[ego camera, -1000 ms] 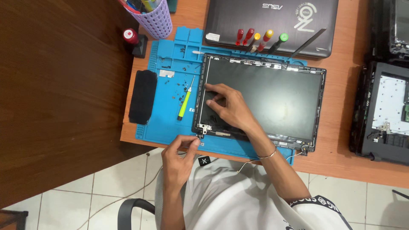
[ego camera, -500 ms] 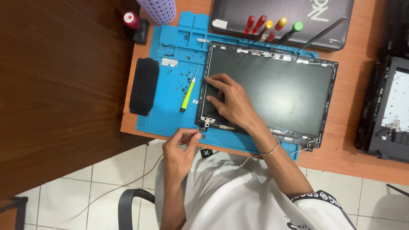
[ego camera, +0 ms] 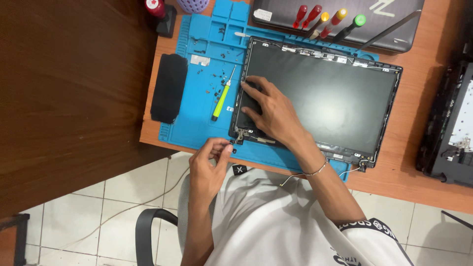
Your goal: The person works on a laptop display by hand and with a screwdriver, handling a small component and securing a metal bracket to the screen assembly with a screw.
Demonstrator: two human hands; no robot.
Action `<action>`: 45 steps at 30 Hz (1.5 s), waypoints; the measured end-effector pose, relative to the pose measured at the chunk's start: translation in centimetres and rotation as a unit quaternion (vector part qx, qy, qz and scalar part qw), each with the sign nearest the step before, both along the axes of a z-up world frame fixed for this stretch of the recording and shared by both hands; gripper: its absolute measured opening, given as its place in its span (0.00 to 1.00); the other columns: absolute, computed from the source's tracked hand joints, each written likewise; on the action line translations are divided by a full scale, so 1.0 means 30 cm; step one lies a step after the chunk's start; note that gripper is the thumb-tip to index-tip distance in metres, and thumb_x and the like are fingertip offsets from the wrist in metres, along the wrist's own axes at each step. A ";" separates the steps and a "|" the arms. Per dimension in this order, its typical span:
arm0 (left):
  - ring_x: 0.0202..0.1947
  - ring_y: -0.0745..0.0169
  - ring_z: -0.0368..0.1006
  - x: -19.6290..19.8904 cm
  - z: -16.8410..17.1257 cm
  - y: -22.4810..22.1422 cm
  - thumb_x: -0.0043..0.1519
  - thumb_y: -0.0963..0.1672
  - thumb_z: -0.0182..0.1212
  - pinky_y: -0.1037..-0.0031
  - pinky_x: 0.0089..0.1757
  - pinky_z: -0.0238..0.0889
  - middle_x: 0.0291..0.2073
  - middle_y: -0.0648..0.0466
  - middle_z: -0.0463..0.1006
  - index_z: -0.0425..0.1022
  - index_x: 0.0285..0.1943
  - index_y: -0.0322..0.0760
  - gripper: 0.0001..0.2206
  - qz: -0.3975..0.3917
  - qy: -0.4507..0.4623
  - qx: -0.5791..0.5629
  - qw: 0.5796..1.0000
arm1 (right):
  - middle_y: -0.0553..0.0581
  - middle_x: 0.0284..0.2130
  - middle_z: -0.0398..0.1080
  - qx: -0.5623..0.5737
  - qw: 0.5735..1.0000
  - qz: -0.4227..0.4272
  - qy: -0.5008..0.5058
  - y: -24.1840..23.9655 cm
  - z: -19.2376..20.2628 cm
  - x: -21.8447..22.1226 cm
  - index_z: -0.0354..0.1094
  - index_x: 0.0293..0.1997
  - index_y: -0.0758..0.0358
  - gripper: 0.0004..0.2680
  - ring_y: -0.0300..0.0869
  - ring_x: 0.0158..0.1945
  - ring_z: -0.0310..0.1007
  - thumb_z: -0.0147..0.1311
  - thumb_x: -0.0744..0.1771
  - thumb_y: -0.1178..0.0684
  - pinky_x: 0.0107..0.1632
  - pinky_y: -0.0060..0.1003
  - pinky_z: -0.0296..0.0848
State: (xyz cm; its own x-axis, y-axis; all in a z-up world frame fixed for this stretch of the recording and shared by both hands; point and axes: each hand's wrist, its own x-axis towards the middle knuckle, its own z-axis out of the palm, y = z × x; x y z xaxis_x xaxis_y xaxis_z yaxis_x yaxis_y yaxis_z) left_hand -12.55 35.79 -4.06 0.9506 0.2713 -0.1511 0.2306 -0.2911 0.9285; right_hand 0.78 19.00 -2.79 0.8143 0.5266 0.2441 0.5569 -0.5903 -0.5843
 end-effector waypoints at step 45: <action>0.38 0.52 0.75 0.069 0.047 0.021 0.66 0.41 0.59 0.63 0.41 0.68 0.39 0.49 0.80 0.79 0.49 0.33 0.07 -0.061 -0.068 0.183 0.979 | 0.52 0.42 0.72 0.006 0.996 0.070 0.058 -0.076 0.015 -0.152 0.79 0.43 0.63 0.07 0.46 0.43 0.69 0.62 0.63 0.58 0.45 0.40 0.74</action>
